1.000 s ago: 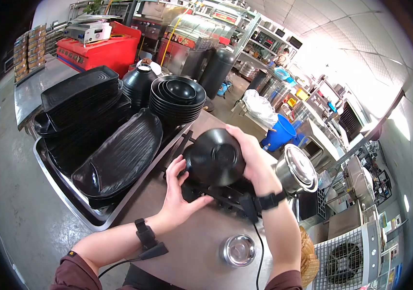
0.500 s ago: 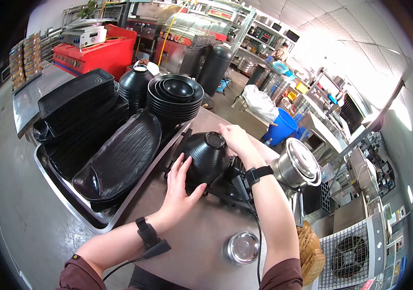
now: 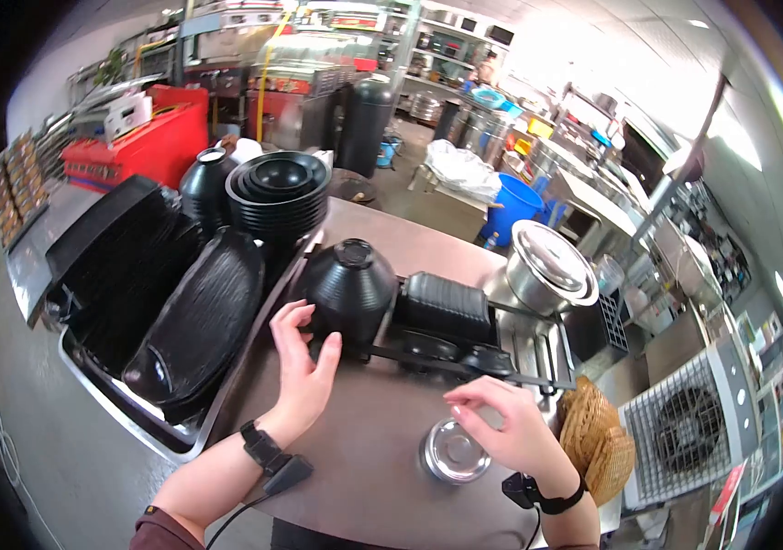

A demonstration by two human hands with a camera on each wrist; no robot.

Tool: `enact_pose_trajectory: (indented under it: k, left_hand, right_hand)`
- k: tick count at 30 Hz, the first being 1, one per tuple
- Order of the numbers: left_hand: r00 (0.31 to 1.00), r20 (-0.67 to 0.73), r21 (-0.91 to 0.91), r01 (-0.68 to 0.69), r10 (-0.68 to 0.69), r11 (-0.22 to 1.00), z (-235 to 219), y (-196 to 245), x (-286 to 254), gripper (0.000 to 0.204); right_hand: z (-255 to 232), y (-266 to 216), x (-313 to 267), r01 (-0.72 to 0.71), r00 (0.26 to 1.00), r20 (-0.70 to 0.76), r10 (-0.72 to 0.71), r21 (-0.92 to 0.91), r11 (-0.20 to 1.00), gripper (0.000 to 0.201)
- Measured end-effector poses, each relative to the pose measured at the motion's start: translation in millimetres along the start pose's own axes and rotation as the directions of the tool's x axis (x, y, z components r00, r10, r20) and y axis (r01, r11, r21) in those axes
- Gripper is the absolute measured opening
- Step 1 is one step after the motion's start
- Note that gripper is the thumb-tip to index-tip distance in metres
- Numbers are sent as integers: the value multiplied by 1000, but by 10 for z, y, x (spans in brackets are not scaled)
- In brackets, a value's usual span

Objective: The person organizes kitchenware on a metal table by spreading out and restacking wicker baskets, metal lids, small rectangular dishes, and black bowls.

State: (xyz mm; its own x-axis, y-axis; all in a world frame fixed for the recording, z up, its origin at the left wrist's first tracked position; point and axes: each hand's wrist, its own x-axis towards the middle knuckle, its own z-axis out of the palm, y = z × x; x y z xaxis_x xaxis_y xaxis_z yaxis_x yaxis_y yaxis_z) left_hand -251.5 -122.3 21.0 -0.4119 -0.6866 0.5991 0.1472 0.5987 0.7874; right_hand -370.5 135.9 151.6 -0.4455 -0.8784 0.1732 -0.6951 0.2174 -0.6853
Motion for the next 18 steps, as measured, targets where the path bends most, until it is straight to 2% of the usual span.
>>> enact_pose_trajectory:
  k: [1, 2, 4, 5, 6, 8, 10, 12, 14, 16, 18]
  left_hand:
    - [1000, -1, 2, -24, 24, 1000, -22, 70, 10, 49]
    - [999, 10, -15, -34, 34, 999, -34, 87, 4, 46]
    - [998, 39, -44, -42, 44, 998, -51, 124, -32, 42]
    - [997, 65, -96, -26, 32, 995, -40, 110, -58, 41]
    - [996, 91, -141, -6, 19, 990, -28, 90, -91, 40]
    - [983, 183, -291, 48, 6, 956, 16, 46, -140, 32]
    - [961, 276, -327, 78, 16, 942, 29, 89, -168, 27]
    - [941, 335, -303, 57, 51, 951, 40, 128, -181, 20]
    - [893, 440, -355, 267, -92, 896, 15, 146, -211, 13]
    - [865, 472, -369, 368, -169, 853, 31, 211, -244, 7]
    - [812, 550, -349, 435, -194, 830, 23, 225, -282, 11]
  right_hand:
    - [-36, 133, -172, -37, 999, 6, 37, -20, 999, 26]
    - [-40, 236, -292, -68, 997, -31, 67, -13, 998, 26]
    - [-67, 475, -561, -229, 973, -65, 221, -150, 962, 40]
    - [-64, 621, -658, -356, 934, -27, 355, -91, 930, 52]
    - [-23, 848, -714, -344, 939, -37, 342, -154, 926, 55]
    - [-40, 819, -655, -583, 812, 175, 557, 206, 786, 54]
    - [6, 833, -680, -519, 845, 264, 465, 194, 832, 52]
    - [106, 921, -711, -519, 851, 221, 475, 221, 826, 45]
    - [154, 1014, -720, -515, 857, 211, 470, 347, 784, 40]
    - [183, 1123, -744, -497, 867, 227, 443, 452, 741, 36]
    - [208, 1192, -756, -455, 884, 213, 416, 597, 661, 35]
